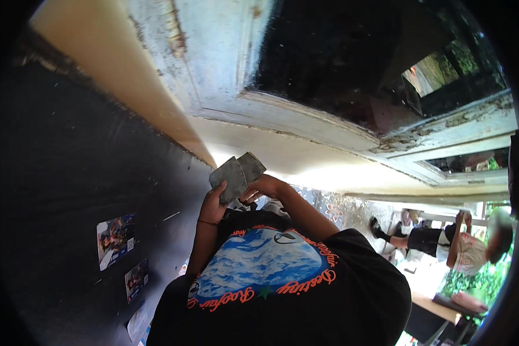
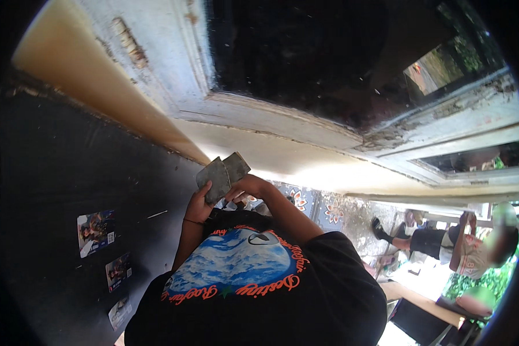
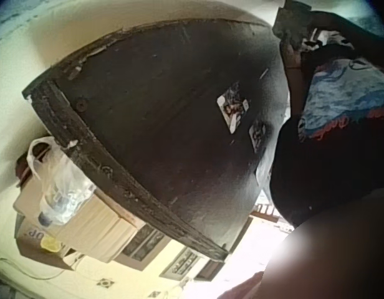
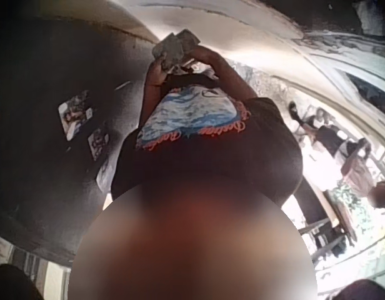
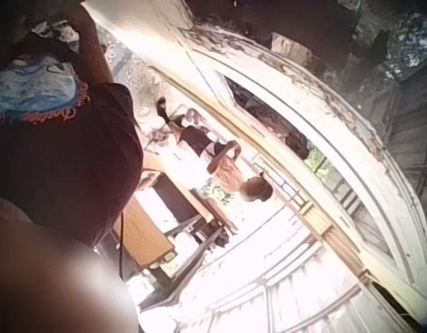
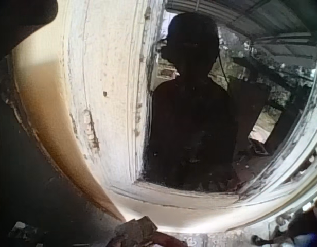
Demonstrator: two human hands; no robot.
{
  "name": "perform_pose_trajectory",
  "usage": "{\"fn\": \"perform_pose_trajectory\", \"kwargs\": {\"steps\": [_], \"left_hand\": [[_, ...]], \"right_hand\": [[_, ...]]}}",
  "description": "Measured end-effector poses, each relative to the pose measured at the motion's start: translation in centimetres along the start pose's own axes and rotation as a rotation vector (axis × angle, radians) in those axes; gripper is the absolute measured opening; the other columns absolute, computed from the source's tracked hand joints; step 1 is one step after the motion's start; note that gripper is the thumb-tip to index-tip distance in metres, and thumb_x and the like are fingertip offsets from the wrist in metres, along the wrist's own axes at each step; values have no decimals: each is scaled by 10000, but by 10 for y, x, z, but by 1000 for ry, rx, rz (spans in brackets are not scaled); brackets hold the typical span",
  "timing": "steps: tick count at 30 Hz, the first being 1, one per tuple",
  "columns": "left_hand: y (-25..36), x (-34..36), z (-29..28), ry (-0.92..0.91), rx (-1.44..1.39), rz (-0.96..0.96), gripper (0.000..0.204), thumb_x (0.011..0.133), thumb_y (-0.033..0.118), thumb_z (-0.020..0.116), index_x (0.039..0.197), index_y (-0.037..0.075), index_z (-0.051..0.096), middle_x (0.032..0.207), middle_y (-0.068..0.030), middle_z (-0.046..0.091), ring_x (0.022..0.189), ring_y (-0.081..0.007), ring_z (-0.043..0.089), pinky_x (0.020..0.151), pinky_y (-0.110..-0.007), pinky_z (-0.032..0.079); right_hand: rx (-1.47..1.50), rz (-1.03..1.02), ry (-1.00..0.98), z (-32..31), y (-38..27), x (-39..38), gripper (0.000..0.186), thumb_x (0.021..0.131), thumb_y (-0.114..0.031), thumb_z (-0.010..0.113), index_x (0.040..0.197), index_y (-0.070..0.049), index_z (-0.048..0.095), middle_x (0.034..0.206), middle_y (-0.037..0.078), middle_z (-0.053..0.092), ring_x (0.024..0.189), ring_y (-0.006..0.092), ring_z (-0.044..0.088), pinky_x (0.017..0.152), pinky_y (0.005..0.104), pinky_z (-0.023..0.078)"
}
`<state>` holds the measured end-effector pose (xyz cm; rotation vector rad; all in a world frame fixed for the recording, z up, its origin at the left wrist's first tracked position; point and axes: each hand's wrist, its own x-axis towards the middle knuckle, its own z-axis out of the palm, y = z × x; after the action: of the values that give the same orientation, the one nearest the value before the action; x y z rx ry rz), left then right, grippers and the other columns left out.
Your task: The person applies and smooths wall filler onto a plaster board wall surface using spatulas and a trowel.
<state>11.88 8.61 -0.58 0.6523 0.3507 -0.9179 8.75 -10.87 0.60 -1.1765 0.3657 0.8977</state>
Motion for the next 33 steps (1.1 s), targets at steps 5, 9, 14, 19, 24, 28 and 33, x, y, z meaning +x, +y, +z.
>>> {"fn": "perform_pose_trajectory", "kwargs": {"steps": [5, 9, 14, 19, 24, 28, 33], "left_hand": [[-14, 15, 2, 183, 375, 182, 348, 791, 224, 577, 1015, -39, 531, 961, -87, 575, 840, -144, 556, 741, -265, 437], [-25, 25, 11, 200, 456, 130, 339, 773, 227, 598, 970, -45, 557, 906, -75, 592, 795, -135, 561, 725, -256, 434], [-45, 24, 40, 250, 745, 95, 325, 778, 222, 599, 978, -29, 551, 900, -56, 586, 799, -119, 554, 705, -233, 426], [-77, 20, 81, 190, 813, 88, 321, 778, 239, 600, 958, -24, 568, 876, -41, 591, 765, -109, 551, 683, -231, 425], [-110, 29, 81, 191, 774, 82, 318, 796, 234, 574, 983, -23, 570, 877, -37, 592, 736, -100, 550, 655, -220, 428], [-131, 33, 86, 288, 734, 140, 333, 798, 190, 561, 1045, -33, 550, 838, -33, 588, 704, -74, 539, 620, -198, 436], [-150, 27, 83, 353, 662, 254, 317, 772, 93, 556, 1068, -20, 542, 904, -49, 565, 699, -77, 520, 644, -188, 440]], "right_hand": [[320, -114, 332, -28, 17, -26, 402, 831, -189, 469, 1166, 16, 385, 1017, 127, 547, 917, 219, 557, 737, 354, 480], [248, -148, 361, -40, 29, -44, 567, 797, -245, 551, 1233, 4, 288, 1086, 134, 503, 959, 225, 526, 738, 371, 476], [134, -63, 571, -32, 28, -54, 767, 740, -300, 622, 1297, -11, 182, 1193, 187, 409, 1049, 290, 463, 702, 405, 489], [47, -101, 301, -51, 42, -65, 765, 714, -307, 646, 1289, -18, 233, 1247, 199, 338, 1110, 303, 406, 673, 419, 518], [178, -43, 255, -80, 48, -96, 506, 744, -253, 617, 1145, -11, 423, 1046, 142, 525, 953, 266, 531, 699, 422, 504], [507, -62, 192, -143, 102, -107, 420, 785, -183, 556, 1133, 9, 419, 1030, 137, 536, 928, 270, 548, 749, 427, 478], [979, 5, 411, -219, 197, -118, 383, 799, -66, 444, 1166, 13, 366, 1100, 164, 498, 982, 306, 521, 837, 440, 440]]}}
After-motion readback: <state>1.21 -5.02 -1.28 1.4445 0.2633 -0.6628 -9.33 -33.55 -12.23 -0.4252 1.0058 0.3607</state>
